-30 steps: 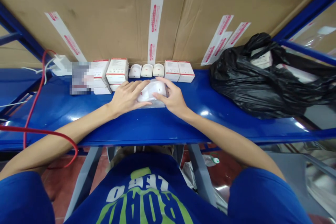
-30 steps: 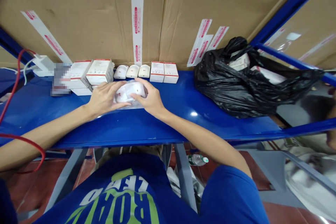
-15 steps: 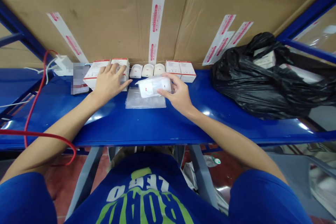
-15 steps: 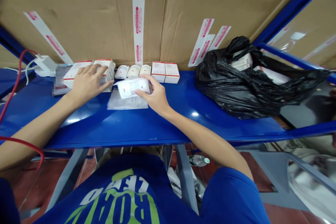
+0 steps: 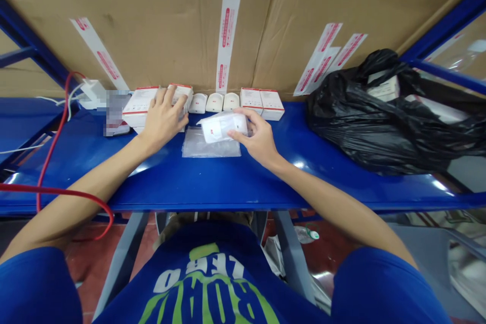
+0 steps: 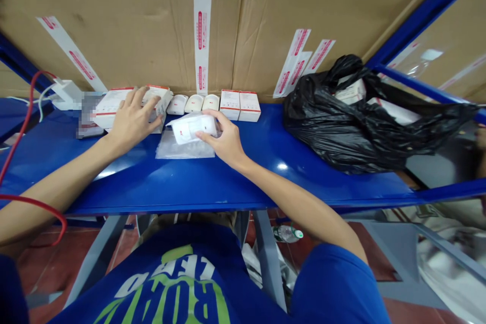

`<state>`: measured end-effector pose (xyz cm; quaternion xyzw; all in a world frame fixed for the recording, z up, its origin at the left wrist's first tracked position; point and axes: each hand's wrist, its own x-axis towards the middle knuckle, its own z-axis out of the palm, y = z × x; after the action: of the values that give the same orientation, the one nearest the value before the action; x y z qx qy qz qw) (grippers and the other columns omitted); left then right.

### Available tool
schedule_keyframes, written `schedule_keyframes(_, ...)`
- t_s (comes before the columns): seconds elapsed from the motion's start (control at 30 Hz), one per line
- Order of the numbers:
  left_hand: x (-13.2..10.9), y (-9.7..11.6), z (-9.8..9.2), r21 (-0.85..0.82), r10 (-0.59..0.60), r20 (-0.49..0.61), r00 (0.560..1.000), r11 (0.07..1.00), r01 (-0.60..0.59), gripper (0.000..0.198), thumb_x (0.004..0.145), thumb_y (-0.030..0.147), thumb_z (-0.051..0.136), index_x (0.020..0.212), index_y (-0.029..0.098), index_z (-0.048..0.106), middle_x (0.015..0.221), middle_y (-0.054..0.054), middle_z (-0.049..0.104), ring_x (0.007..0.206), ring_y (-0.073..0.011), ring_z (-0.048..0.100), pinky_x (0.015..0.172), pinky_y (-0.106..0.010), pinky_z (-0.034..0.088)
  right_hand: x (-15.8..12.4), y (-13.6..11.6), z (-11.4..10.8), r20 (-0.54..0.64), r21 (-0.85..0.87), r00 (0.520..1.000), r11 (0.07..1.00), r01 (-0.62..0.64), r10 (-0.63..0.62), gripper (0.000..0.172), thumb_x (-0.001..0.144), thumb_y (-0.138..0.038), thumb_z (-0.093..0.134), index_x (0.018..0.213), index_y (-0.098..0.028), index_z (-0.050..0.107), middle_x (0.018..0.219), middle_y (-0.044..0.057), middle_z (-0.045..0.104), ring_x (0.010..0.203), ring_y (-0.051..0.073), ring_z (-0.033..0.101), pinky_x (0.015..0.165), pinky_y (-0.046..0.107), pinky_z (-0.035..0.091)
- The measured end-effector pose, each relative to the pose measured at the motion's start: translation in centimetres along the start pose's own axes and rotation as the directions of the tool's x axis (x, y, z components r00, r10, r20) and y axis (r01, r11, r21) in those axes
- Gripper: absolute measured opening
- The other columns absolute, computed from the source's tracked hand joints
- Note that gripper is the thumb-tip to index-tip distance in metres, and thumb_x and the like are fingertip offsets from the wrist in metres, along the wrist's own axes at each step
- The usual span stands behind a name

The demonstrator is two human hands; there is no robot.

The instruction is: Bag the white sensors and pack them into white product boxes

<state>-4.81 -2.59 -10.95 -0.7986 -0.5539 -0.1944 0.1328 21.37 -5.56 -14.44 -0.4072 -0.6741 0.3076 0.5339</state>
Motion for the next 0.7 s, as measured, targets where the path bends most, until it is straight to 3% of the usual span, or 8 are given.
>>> schedule_keyframes(0.17,0.2,-0.2,-0.7,-0.083,0.096,-0.198,0.976,0.990,-0.114,0.053,0.099,0.047,0.050,0.150,0.035,0.045,0.163,-0.009,0.041,0.151,-0.0406,0.033,0.117,-0.068,0.035,0.3,0.3,-0.4,-0.071,0.016,0.992,0.994,0.107,-0.106,0.056,0.073,-0.058,0.080,0.117,-0.026,0.066,0.120,0.007,0.073,0.111,0.029,0.069,0.098,0.047,0.059)
schedule_keyframes(0.3,-0.1,0.2,-1.8,-0.147,0.131,-0.392,0.910,0.968,-0.203,0.050,0.104,0.060,0.038,0.136,0.022,0.049,0.163,-0.010,0.034,0.151,-0.0328,0.030,0.121,-0.062,0.033,0.5,-0.1,-1.2,-0.129,-0.014,0.970,0.978,0.206,-0.206,0.064,0.075,-0.070,0.077,0.122,-0.029,0.063,0.128,0.008,0.069,0.124,0.032,0.065,0.105,0.049,0.056)
schedule_keyframes(0.37,-0.3,0.3,-2.2,-0.209,0.121,-0.418,0.901,0.952,-0.225,0.057,0.104,0.066,0.033,0.131,0.019,0.050,0.162,-0.013,0.035,0.147,-0.0303,0.036,0.120,-0.058,0.036,0.5,-0.4,-1.8,-0.156,-0.036,0.958,0.971,0.236,-0.239,0.066,0.076,-0.072,0.075,0.126,-0.030,0.062,0.131,0.009,0.068,0.129,0.033,0.063,0.109,0.051,0.055)
schedule_keyframes(0.43,-0.4,0.1,-2.2,-0.319,0.147,-0.319,0.936,0.913,-0.252,0.063,0.101,0.071,0.031,0.133,0.020,0.050,0.159,-0.013,0.041,0.143,-0.0298,0.043,0.116,-0.055,0.042,0.5,-0.6,-2.3,-0.182,-0.077,0.944,0.961,0.266,-0.276,0.067,0.079,-0.071,0.072,0.131,-0.030,0.060,0.135,0.010,0.065,0.135,0.035,0.059,0.111,0.053,0.053)
schedule_keyframes(0.5,-0.3,-0.2,-2.1,-0.431,0.286,-0.133,0.949,0.846,-0.315,0.061,0.100,0.069,0.034,0.135,0.022,0.053,0.155,-0.013,0.049,0.139,-0.0308,0.050,0.113,-0.053,0.047,0.5,-0.7,-2.8,-0.206,-0.127,0.930,0.950,0.284,-0.305,0.068,0.082,-0.069,0.071,0.136,-0.030,0.057,0.138,0.011,0.063,0.138,0.037,0.056,0.111,0.056,0.053)
schedule_keyframes(0.6,-0.3,-0.5,-1.5,-0.496,0.513,0.108,0.852,0.770,-0.401,0.055,0.095,0.053,0.048,0.140,0.023,0.054,0.153,-0.015,0.055,0.138,-0.0332,0.054,0.114,-0.053,0.047,0.8,-0.4,-3.4,-0.222,-0.142,0.926,0.949,0.280,-0.306,0.067,0.081,-0.064,0.075,0.137,-0.032,0.057,0.138,0.011,0.062,0.139,0.038,0.055,0.108,0.057,0.054)
schedule_keyframes(0.63,-0.3,-0.4,-1.3,-0.487,0.547,0.164,0.821,0.768,-0.415,0.057,0.093,0.048,0.051,0.144,0.022,0.052,0.154,-0.016,0.054,0.140,-0.0337,0.053,0.115,-0.053,0.046,1.0,-0.2,-3.5,-0.218,-0.132,0.930,0.953,0.272,-0.296,0.065,0.081,-0.062,0.076,0.136,-0.032,0.058,0.138,0.010,0.062,0.138,0.038,0.056,0.107,0.057,0.055)
schedule_keyframes(0.7,-0.6,0.1,-0.7,-0.444,0.545,0.222,0.808,0.795,-0.414,0.065,0.092,0.043,0.054,0.151,0.019,0.046,0.156,-0.018,0.051,0.142,-0.0347,0.051,0.116,-0.052,0.045,1.3,0.1,-3.6,-0.200,-0.118,0.941,0.960,0.255,-0.274,0.060,0.080,-0.058,0.078,0.132,-0.032,0.060,0.136,0.009,0.064,0.133,0.036,0.059,0.104,0.054,0.057)
